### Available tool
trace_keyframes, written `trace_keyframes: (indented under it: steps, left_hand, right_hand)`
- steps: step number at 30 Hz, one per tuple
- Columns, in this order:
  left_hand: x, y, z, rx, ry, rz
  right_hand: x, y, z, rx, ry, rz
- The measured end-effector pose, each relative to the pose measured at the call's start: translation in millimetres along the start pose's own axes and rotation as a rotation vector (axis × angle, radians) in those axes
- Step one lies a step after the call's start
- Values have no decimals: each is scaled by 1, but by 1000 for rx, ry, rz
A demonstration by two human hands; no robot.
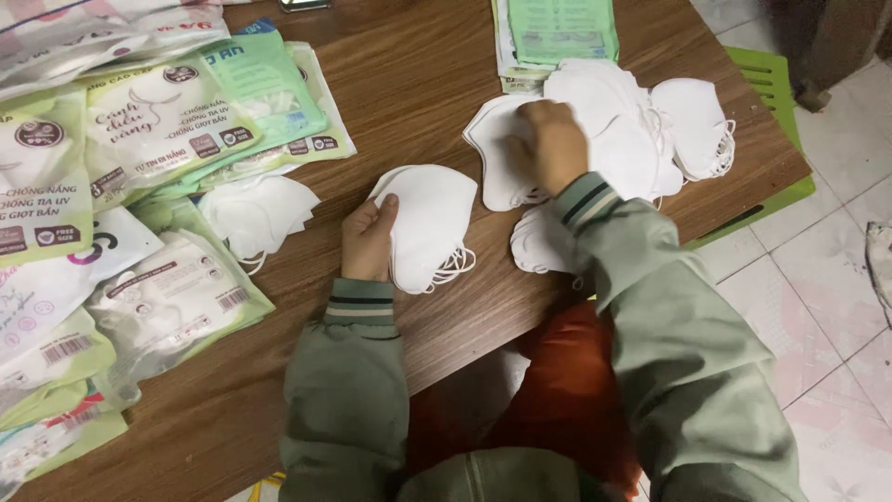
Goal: Stacking individual face masks from one pile to another on a wooden table
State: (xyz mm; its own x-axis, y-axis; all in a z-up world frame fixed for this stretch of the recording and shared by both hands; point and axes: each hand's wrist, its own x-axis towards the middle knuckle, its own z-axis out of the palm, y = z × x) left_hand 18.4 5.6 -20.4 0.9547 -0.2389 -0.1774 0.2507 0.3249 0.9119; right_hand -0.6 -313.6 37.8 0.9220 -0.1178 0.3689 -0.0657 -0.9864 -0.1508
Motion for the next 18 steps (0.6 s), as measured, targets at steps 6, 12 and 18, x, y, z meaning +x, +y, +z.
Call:
trace_keyframes:
  steps: [6, 12, 18]
  left_hand:
    - [11, -16, -7, -15, -22, -2]
    - [-3, 11, 5, 22, -16, -14]
    - [-6, 17, 8, 28, -28, -8]
  right_hand:
    - [5, 11, -14, -163, -245, 284]
    - [9, 0, -24, -189, -261, 306]
    - [2, 21, -7, -11, -96, 212]
